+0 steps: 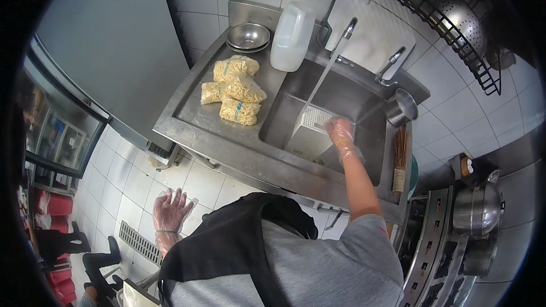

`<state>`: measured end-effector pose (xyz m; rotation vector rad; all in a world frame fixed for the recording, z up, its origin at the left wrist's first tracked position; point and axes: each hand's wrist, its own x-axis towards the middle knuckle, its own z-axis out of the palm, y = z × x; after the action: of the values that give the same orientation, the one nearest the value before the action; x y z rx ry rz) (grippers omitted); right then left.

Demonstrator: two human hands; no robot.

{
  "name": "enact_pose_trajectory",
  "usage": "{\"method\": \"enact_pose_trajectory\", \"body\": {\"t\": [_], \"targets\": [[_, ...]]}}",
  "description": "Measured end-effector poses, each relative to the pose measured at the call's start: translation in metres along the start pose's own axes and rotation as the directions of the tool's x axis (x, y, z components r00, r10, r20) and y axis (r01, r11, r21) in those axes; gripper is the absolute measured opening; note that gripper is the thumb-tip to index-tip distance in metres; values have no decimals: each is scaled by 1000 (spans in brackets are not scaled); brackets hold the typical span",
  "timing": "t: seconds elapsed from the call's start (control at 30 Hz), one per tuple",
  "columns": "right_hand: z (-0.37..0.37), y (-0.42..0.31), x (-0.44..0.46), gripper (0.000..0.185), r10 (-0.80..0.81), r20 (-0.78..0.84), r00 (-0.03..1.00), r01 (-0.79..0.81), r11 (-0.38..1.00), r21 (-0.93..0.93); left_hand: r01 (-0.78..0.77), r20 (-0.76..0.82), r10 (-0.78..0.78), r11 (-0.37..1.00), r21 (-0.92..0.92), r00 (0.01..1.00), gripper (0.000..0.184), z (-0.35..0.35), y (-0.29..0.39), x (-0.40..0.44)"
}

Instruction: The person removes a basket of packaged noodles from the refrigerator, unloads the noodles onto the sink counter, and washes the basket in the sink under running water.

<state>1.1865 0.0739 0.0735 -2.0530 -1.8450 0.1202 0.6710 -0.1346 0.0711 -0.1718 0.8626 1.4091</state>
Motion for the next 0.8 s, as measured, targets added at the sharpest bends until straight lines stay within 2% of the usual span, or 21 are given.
{"method": "enact_pose_trajectory", "body": {"t": [0.2, 0.4, 0.6, 0.8], "targets": [[-18, -11, -15, 24, 107, -83, 991, -97, 989, 114, 12, 8, -12, 1000, 9, 1000, 43, 2, 0, 6], [-13, 4, -18, 28, 83, -103, 991, -76, 995, 68, 25, 30, -25, 1000, 5, 999, 41, 4, 0, 10], [-13, 0, -17, 29, 137, -81, 987, -132, 989, 66, 22, 30, -22, 1000, -5, 999, 41, 2, -1, 7], [-6, 1, -13, 25, 136, -72, 988, -135, 991, 21, 6, 12, -6, 1000, -9, 1000, 38, 0, 0, 4]]}}
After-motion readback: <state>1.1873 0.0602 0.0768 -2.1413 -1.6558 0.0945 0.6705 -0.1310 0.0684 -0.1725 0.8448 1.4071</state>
